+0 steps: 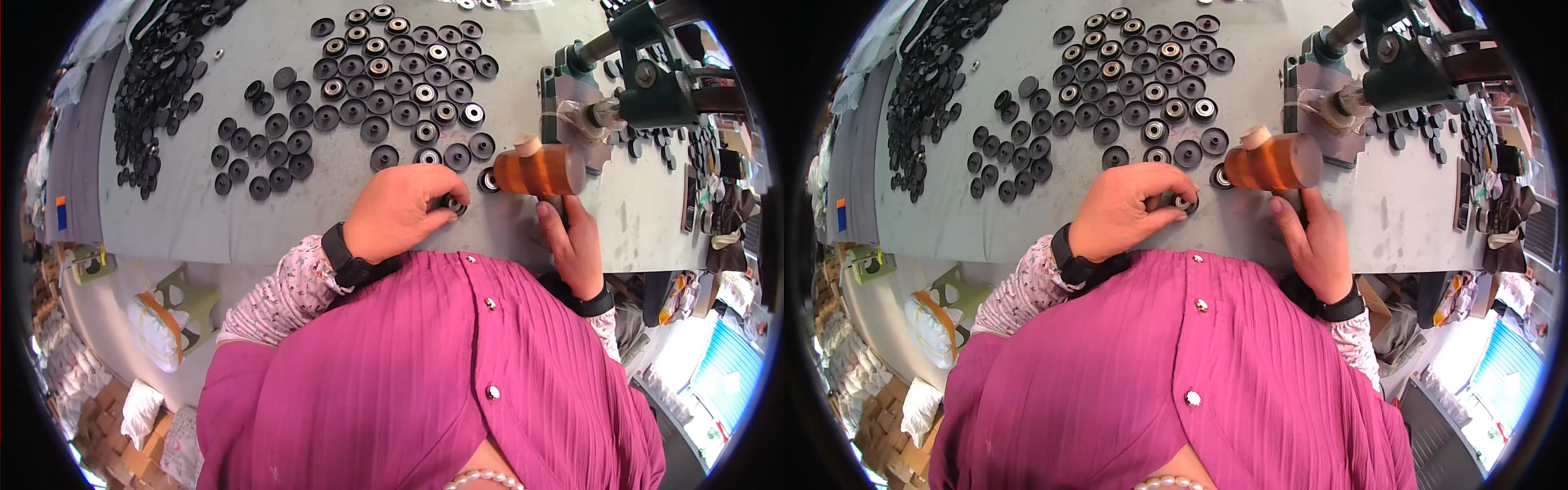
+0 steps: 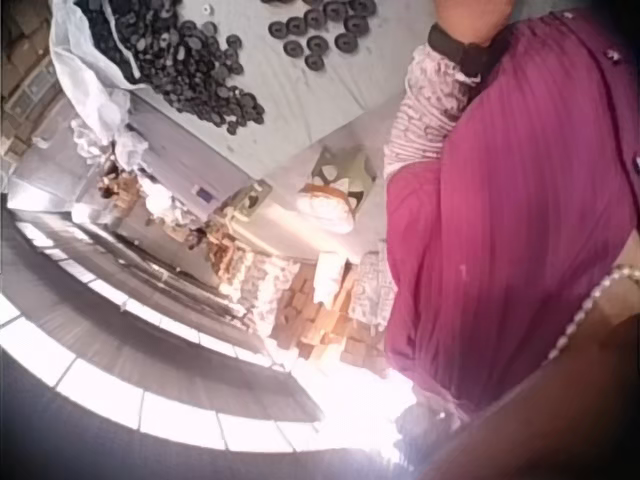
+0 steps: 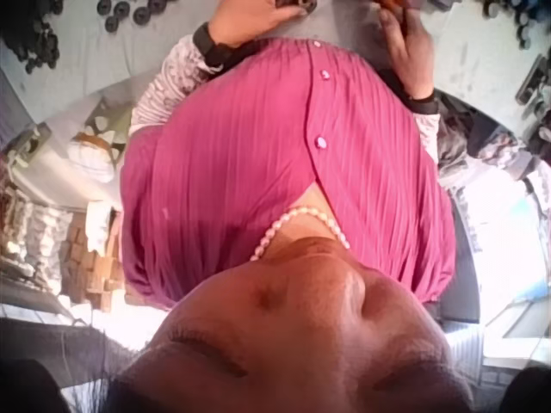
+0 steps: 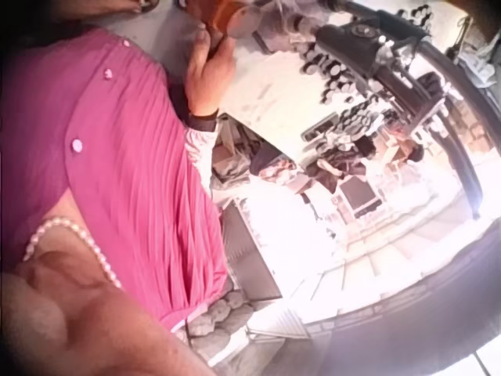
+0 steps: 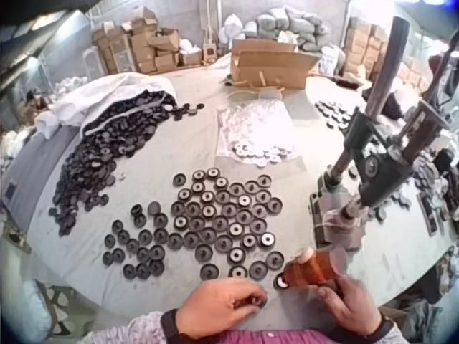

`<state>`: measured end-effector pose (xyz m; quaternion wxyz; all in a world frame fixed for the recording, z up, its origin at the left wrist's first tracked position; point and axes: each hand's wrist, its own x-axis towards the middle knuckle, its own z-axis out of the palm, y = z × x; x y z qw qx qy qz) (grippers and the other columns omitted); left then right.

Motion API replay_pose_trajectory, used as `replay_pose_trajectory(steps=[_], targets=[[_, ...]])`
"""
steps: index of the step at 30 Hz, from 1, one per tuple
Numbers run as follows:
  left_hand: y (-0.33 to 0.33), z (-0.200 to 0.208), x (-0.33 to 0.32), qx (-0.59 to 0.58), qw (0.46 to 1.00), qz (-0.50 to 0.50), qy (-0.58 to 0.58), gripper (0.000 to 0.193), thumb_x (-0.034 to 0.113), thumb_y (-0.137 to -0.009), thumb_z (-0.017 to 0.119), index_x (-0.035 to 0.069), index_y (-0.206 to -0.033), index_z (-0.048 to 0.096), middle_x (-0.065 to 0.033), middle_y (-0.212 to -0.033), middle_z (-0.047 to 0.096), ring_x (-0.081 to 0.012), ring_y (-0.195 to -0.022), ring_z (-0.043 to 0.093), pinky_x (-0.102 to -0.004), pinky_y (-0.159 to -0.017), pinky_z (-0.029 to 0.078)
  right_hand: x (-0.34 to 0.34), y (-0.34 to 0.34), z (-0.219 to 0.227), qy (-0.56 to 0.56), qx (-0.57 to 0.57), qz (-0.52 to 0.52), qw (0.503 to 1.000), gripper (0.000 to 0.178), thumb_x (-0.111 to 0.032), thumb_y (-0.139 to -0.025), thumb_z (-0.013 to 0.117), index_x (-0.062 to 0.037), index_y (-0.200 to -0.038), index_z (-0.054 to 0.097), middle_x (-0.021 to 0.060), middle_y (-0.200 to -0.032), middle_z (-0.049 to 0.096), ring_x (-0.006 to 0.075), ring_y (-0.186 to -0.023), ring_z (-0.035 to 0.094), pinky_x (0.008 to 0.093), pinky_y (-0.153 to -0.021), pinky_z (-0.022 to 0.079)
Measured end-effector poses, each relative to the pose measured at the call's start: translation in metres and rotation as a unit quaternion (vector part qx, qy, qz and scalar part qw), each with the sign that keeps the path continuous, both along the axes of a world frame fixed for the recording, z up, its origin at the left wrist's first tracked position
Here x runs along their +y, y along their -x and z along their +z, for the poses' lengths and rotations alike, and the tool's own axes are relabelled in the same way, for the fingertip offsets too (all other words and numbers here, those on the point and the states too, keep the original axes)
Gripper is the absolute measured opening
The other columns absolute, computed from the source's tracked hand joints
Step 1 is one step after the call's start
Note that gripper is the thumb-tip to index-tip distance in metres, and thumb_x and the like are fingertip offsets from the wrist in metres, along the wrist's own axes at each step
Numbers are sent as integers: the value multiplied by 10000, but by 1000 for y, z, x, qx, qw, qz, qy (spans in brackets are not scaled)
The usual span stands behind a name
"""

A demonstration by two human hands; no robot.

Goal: Manually assembling metal washers into black plastic ring components and using a hand press and rubber mallet to secure them.

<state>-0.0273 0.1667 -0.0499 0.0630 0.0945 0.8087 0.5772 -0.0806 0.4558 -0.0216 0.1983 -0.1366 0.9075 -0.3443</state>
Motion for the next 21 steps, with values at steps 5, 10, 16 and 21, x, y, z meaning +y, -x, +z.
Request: replay_pose_trajectory(steps=[5, 10, 16, 21], targets=[[3, 6, -2, 7, 1000, -9, 18, 373, 1, -786, 803, 67, -1144, 721, -26, -1072, 712, -115, -651, 493, -253, -600, 445, 5, -3, 2, 64, -85, -65, 992, 392, -298, -1044, 638, 4, -1290, 601, 186, -856, 678, 362, -733, 623, 386, -713, 500], [-4, 5, -10, 26, 998, 31, 42, 432, 16, -767, 826, 70, -1182, 716, -53, -1159, 694, -119, -653, 502, -250, -599, 450, 2, -4, 29, 26, 22, 48, 998, 333, -231, -1025, 653, -8, -1271, 622, 167, -923, 702, 364, -788, 667, 401, -730, 522], [-24, 8, -37, -9, 992, 104, 66, 390, 17, -750, 835, 58, -1126, 741, -34, -1079, 703, -75, -588, 455, -234, -560, 403, -38, -11, 64, 208, 138, 167, 954, 258, -166, -959, 691, -37, -1169, 614, 199, -1005, 690, 430, -849, 673, 426, -753, 556], [-23, 13, -39, 42, 968, 217, 121, 374, 74, -761, 843, 79, -1119, 736, -50, -1066, 650, -159, -687, 538, -298, -632, 466, -48, 8, 42, -19, 64, 234, 970, 270, -248, -980, 691, -54, -1118, 564, 202, -916, 664, 448, -828, 653, 495, -689, 528]])
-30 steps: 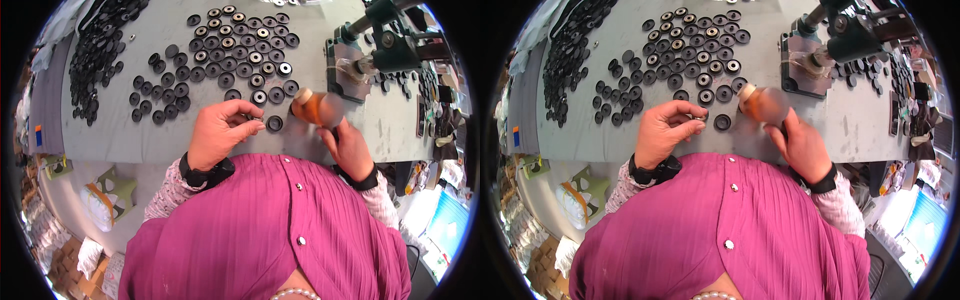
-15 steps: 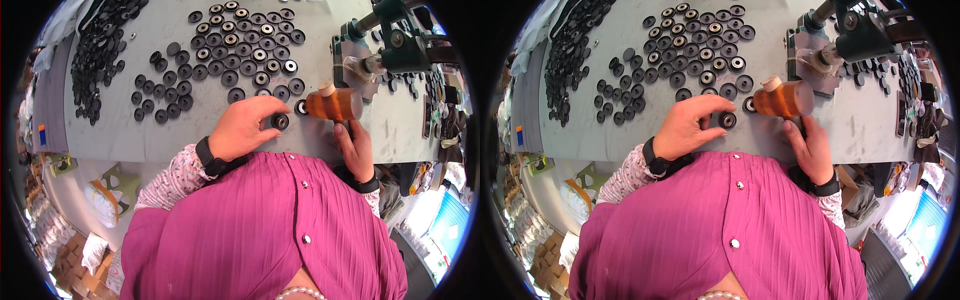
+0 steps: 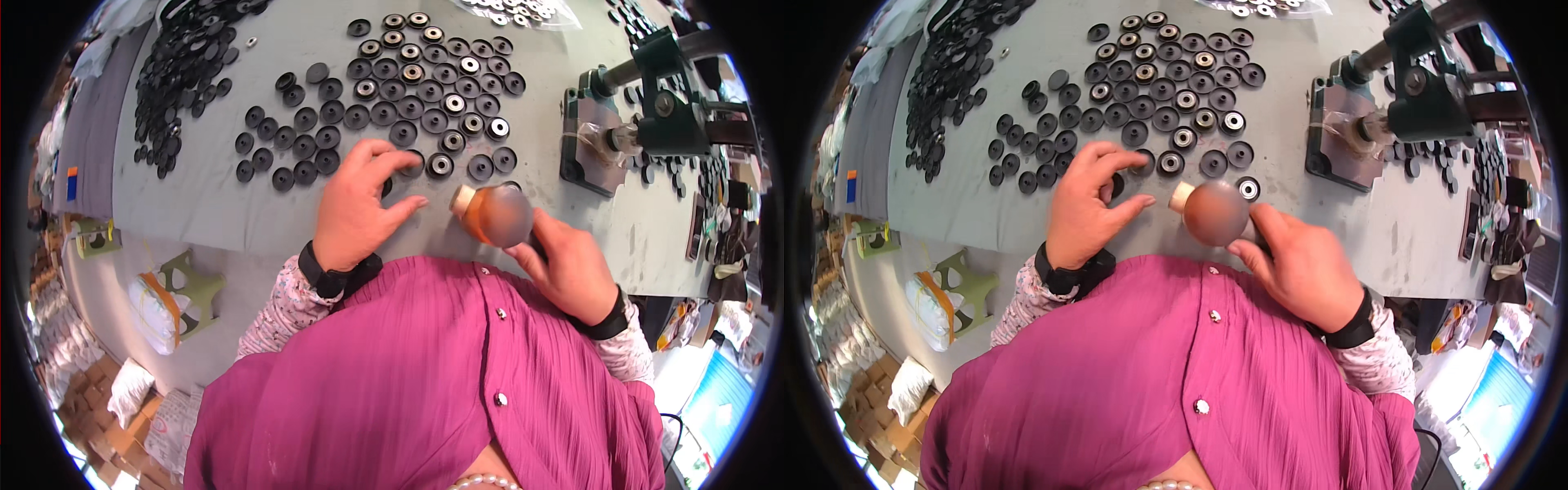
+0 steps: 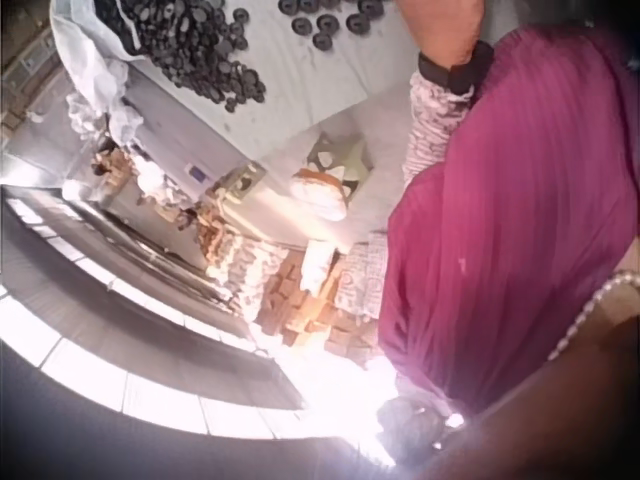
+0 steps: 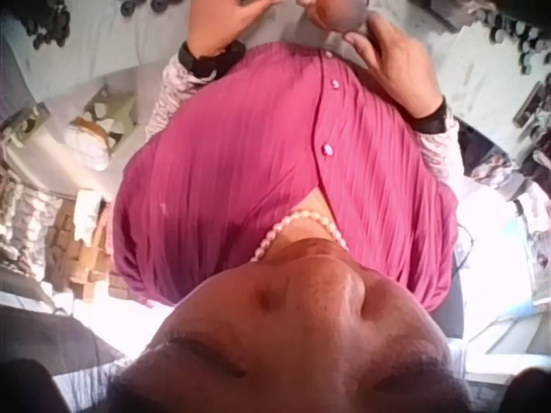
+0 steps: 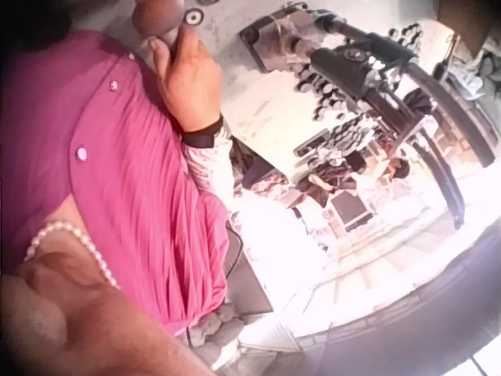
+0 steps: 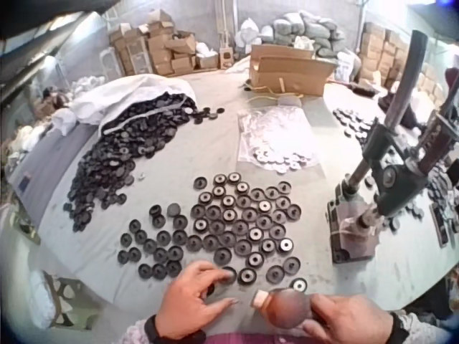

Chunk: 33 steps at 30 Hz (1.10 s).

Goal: Manually assembling metal washers into black plastic ring components and using a hand press and rubber mallet to secure them.

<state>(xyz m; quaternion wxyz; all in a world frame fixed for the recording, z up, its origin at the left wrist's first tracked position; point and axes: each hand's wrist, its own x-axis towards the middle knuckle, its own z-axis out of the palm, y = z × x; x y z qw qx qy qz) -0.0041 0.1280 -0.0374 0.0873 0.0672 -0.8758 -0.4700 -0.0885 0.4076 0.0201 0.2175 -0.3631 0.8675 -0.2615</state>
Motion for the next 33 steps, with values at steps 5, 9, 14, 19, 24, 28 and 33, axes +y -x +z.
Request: replay_pose_trajectory(steps=[5, 9, 14, 19, 24, 28, 33], targets=[[-10, -12, -7, 38, 993, 12, 109, 333, 85, -794, 817, 107, -1119, 744, -46, -1058, 594, -160, -745, 535, -306, -683, 488, -29, 10, 50, 100, -22, -49, 994, 301, -205, -996, 685, -59, -1252, 624, 202, -942, 687, 411, -858, 685, 407, -743, 555], [-6, -9, -16, -1, 996, 44, 83, 239, 95, -825, 795, 92, -1060, 752, -45, -1030, 595, -170, -693, 519, -313, -661, 468, -44, 10, -25, 6, 46, -3, 999, 312, -325, -1002, 666, -47, -1040, 532, 215, -855, 675, 451, -793, 650, 520, -680, 502], [-8, -15, -22, 1, 995, 77, 56, 200, 111, -833, 793, 84, -1028, 762, -26, -967, 616, -156, -654, 500, -300, -638, 450, -54, 29, 24, 92, 31, -51, 994, 269, -258, -1010, 669, -21, -1121, 608, 186, -801, 682, 395, -743, 681, 452, -676, 517], [-2, -9, -18, -4, 994, 101, 27, 178, 112, -828, 794, 75, -1000, 771, -21, -957, 661, -139, -620, 475, -291, -606, 423, -53, 33, 13, 63, 47, -77, 994, 243, -242, -1017, 658, -6, -1055, 612, 187, -767, 684, 369, -705, 693, 439, -672, 547], [-1, -12, -20, -4, 994, 105, 28, 154, 127, -841, 781, 70, -983, 765, -33, -949, 664, -174, -683, 544, -304, -637, 449, -59, 48, 7, -10, 72, -21, 997, 332, -330, -1011, 659, -21, -1094, 569, 218, -769, 671, 453, -742, 658, 509, -657, 512], [-5, -6, -22, -47, 991, 123, -9, 136, 133, -854, 762, 62, -969, 758, -54, -937, 668, -215, -773, 642, -323, -694, 500, -55, 39, 46, 144, 46, -165, 975, 308, -299, -1011, 666, -1, -1054, 600, 226, -807, 671, 438, -781, 666, 474, -669, 523], [3, -9, -11, -5, 995, 101, -12, 145, 107, -854, 765, 59, -990, 764, -30, -956, 676, -150, -677, 546, -289, -629, 443, -48, 46, -22, -19, 72, -64, 995, 355, -365, -1010, 655, -38, -1080, 538, 233, -752, 646, 487, -731, 634, 561, -649, 478]])
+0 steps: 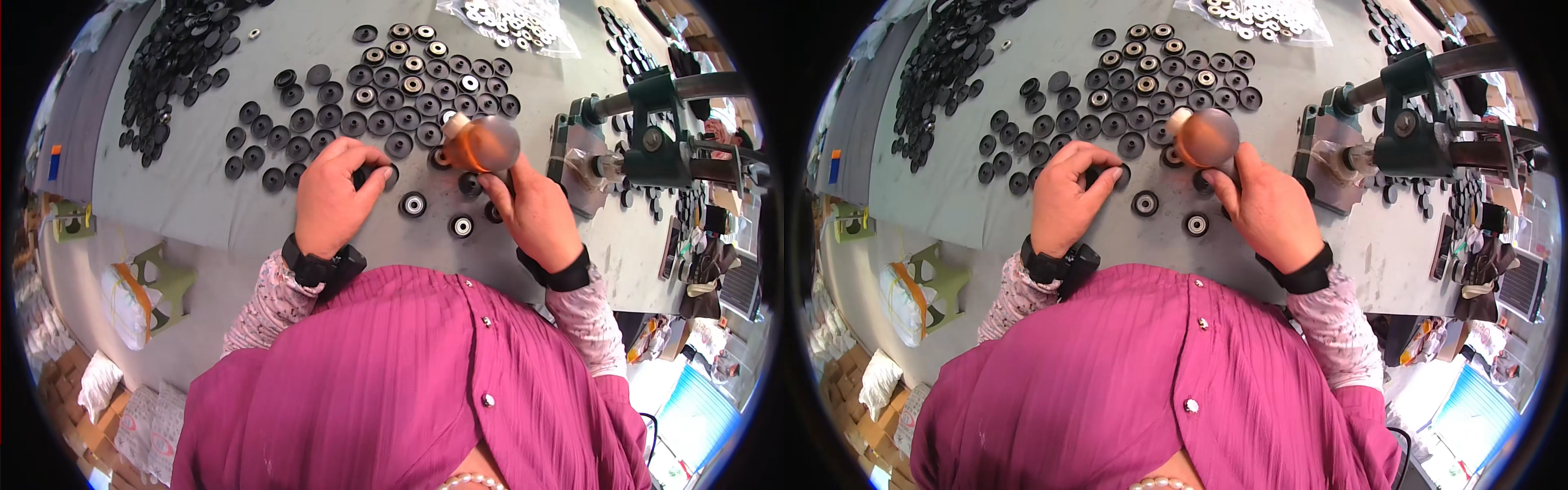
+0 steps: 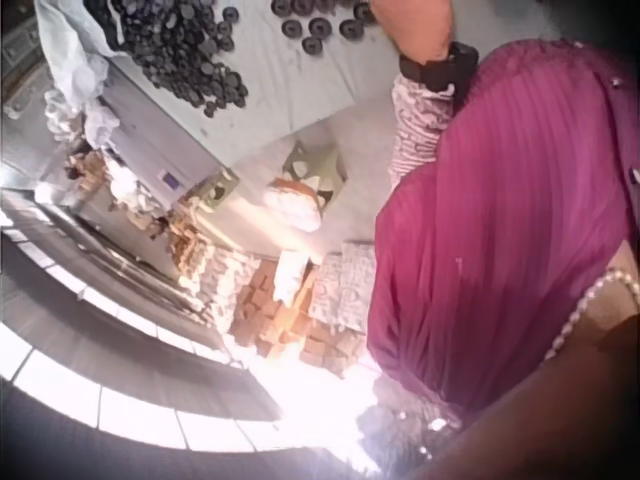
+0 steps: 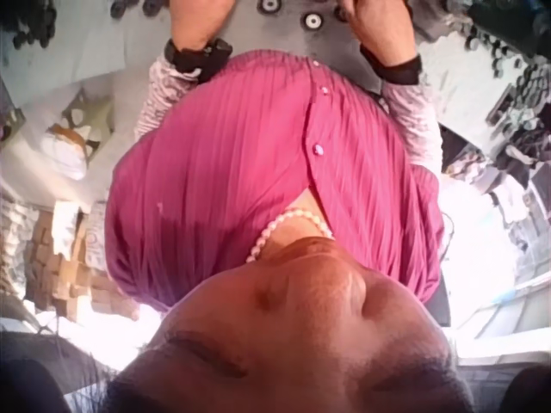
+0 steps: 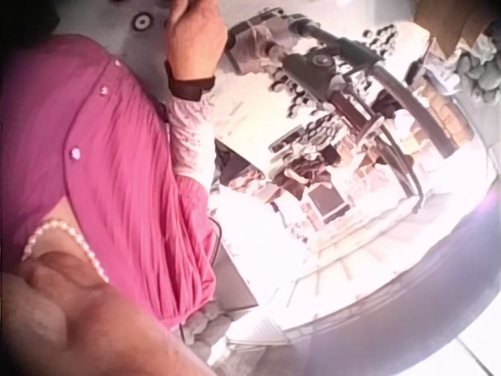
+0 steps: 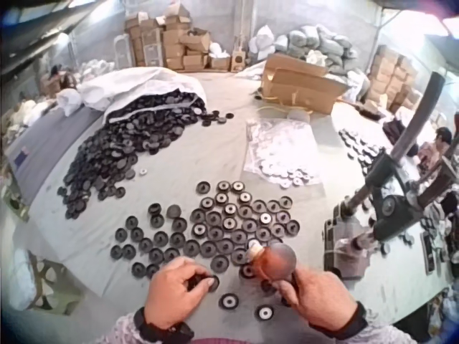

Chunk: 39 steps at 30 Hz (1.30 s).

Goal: Manually assembling metal washers into black plastic ring components and using a hand press and rubber mallet to secure them.

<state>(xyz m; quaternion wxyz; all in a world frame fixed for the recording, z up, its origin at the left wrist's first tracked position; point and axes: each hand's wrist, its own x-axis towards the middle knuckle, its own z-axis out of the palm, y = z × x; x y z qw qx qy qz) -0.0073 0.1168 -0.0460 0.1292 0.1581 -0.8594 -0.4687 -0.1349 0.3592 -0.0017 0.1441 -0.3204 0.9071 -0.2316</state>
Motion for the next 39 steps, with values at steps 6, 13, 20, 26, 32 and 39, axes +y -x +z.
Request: replay_pose_trajectory(steps=[6, 13, 20, 26, 32, 39], targets=[[-7, 5, -1, -21, 1000, -13, 9, 142, 107, -854, 763, 62, -989, 756, -37, -963, 675, -161, -647, 541, -296, -614, 447, 14, -5, 63, 166, -9, -148, 975, 268, -264, -1020, 655, -3, -1021, 592, 231, -784, 643, 417, -706, 629, 441, -640, 502], [51, 10, -10, 133, 967, -88, 198, 243, 165, -801, 807, 83, -1011, 716, -52, -1023, 630, -278, -937, 620, -390, -832, 519, 24, 16, 10, 14, 27, -64, 998, 309, -282, -1044, 628, -21, -1200, 574, 259, -789, 638, 485, -759, 633, 500, -658, 485], [66, -8, -29, 43, 962, -141, 232, 196, 152, -799, 796, 86, -967, 721, -75, -1043, 638, -314, -1026, 603, -425, -900, 495, -23, 11, 59, 130, 92, -72, 985, 291, -282, -1024, 671, -31, -1167, 636, 217, -843, 682, 436, -757, 659, 441, -684, 519], [62, -14, -40, 39, 985, -49, 161, 118, 135, -807, 767, 65, -897, 736, -83, -969, 658, -322, -961, 628, -427, -862, 500, -35, 35, 9, -13, 43, 24, 999, 367, -376, -1022, 638, -27, -1015, 523, 255, -781, 653, 492, -773, 642, 556, -670, 493], [65, -15, -45, 67, 989, -17, 132, 99, 159, -793, 777, 75, -831, 743, -93, -882, 667, -328, -899, 642, -449, -832, 505, -50, 52, 44, 164, 80, -94, 979, 371, -366, -1037, 627, 3, -1056, 594, 277, -840, 680, 482, -808, 661, 536, -685, 503], [68, -17, -51, 65, 989, -31, 130, 131, 164, -823, 762, 48, -882, 747, -92, -882, 682, -307, -870, 651, -411, -820, 500, -69, 82, 20, 6, 125, -44, 991, 455, -426, -1033, 617, 14, -929, 571, 288, -775, 658, 511, -792, 641, 572, -694, 489]])
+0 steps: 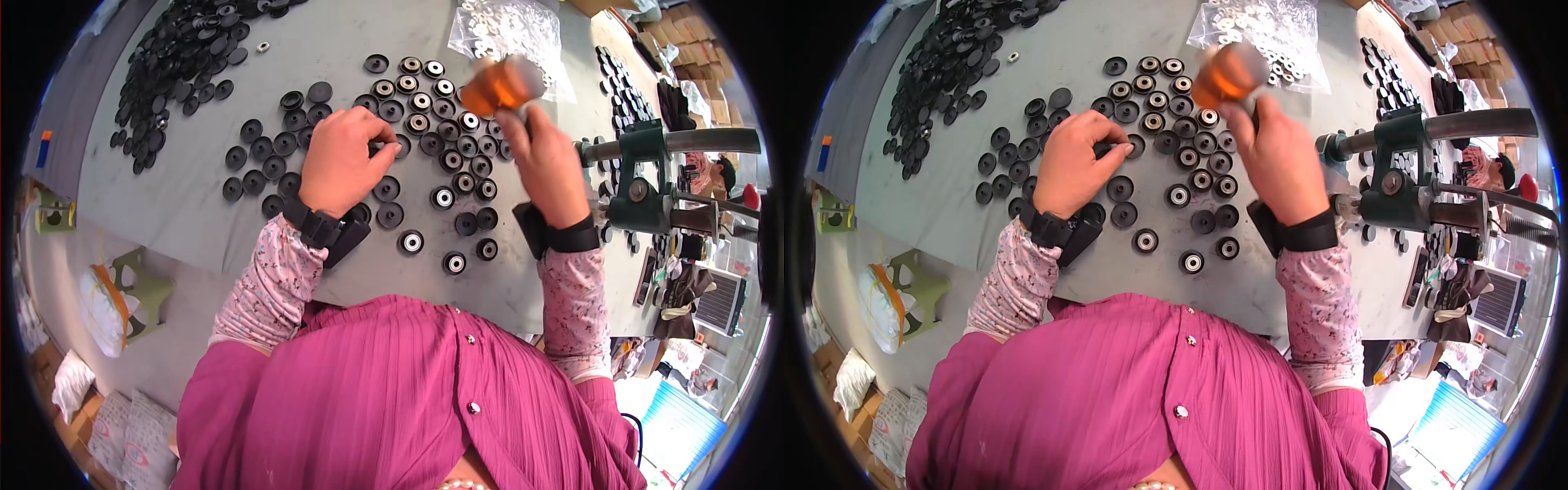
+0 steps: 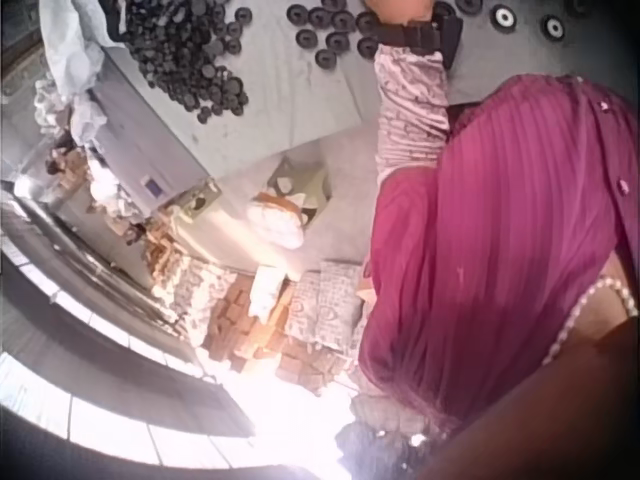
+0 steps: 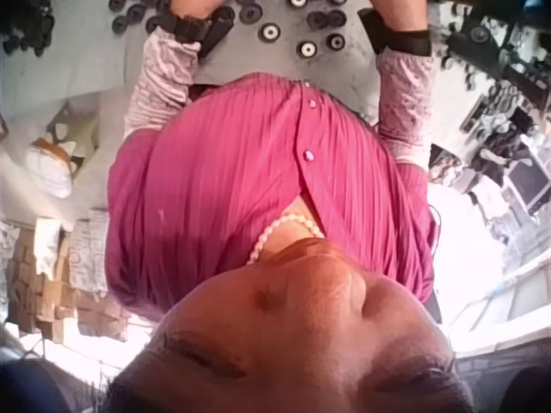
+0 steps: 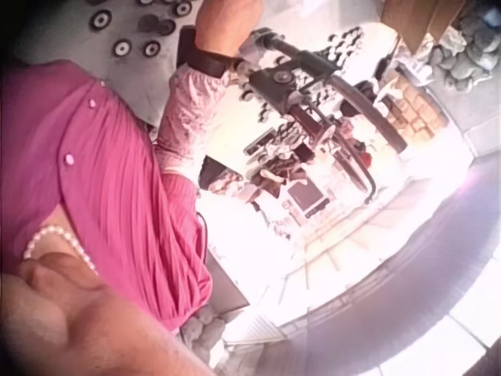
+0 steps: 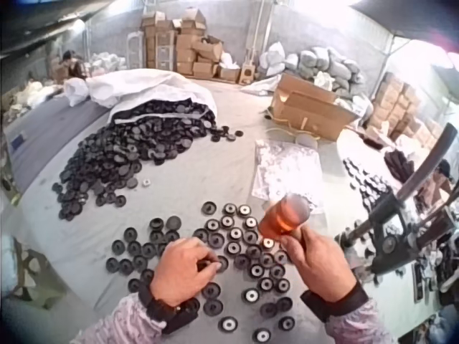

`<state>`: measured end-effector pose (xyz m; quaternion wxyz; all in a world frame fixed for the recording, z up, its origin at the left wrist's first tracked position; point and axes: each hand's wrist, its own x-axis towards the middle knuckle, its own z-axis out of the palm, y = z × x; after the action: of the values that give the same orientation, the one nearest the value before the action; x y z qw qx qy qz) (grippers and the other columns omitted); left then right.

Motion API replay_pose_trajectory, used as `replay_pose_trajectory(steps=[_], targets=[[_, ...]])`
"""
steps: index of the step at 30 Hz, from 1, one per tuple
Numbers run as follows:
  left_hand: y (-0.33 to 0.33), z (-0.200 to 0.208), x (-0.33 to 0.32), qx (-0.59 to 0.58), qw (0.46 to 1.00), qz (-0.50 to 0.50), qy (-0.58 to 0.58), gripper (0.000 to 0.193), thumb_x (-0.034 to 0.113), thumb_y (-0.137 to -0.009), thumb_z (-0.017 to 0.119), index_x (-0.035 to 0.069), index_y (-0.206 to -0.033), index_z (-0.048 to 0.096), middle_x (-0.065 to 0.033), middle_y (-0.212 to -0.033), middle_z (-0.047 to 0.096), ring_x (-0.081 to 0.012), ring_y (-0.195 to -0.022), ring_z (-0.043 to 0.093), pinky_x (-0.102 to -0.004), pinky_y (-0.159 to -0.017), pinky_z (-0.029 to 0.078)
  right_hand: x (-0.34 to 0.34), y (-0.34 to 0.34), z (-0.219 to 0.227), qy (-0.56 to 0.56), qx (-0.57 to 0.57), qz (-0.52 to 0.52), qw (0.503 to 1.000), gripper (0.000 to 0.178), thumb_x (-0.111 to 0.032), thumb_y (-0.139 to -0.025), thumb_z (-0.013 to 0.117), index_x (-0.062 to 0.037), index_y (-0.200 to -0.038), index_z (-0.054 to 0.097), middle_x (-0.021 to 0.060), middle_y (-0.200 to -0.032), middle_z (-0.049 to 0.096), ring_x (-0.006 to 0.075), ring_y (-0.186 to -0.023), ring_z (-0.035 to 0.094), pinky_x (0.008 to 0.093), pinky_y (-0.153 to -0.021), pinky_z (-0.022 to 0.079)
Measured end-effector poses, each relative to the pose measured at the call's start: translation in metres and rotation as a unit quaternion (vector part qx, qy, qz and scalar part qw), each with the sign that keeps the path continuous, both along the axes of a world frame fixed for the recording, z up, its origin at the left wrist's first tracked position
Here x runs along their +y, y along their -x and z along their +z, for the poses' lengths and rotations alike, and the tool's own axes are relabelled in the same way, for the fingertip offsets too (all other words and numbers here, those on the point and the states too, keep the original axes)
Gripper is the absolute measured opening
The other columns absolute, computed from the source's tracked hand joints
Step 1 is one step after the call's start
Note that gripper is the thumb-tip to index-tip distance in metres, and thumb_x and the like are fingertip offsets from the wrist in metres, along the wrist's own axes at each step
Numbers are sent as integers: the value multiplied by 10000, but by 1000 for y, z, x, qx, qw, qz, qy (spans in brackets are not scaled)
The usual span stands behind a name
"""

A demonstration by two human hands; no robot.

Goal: Manually assembling metal washers into black plastic ring components and using a hand press and rubber mallet to secure them.

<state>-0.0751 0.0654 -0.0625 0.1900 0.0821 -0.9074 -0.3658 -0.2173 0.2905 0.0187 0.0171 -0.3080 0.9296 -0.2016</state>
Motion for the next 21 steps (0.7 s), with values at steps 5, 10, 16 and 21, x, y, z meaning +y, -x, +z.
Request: replay_pose_trajectory(steps=[5, 10, 16, 21], targets=[[-2, 2, 1, -1, 1000, 6, -10, 129, 170, -819, 766, 57, -877, 748, -96, -883, 681, -314, -890, 655, -430, -825, 502, -41, 13, 18, 108, 29, 7, 994, 455, -443, -1035, 605, 11, -1007, 587, 278, -828, 688, 494, -832, 663, 554, -724, 505], [2, -4, 0, 21, 1000, -17, -8, 126, 161, -805, 772, 57, -865, 733, -107, -882, 672, -343, -898, 648, -440, -812, 505, -58, 32, -18, -56, 26, 31, 998, 503, -481, -1025, 589, 18, -966, 604, 312, -859, 695, 506, -850, 674, 567, -763, 531], [-10, 1, 0, 19, 999, 27, 15, 146, 184, -811, 769, 50, -852, 730, -108, -848, 653, -344, -869, 637, -452, -784, 502, -85, 22, 10, 64, 69, 2, 996, 484, -468, -1031, 587, 15, -1006, 616, 299, -863, 701, 505, -838, 675, 561, -738, 533], [0, 0, -11, -19, 997, 79, -3, 166, 209, -826, 766, 49, -851, 734, -109, -811, 634, -345, -843, 627, -448, -785, 498, -73, 63, -20, -88, 32, 16, 995, 586, -540, -1013, 570, 38, -935, 634, 322, -906, 704, 506, -915, 681, 548, -838, 532]])
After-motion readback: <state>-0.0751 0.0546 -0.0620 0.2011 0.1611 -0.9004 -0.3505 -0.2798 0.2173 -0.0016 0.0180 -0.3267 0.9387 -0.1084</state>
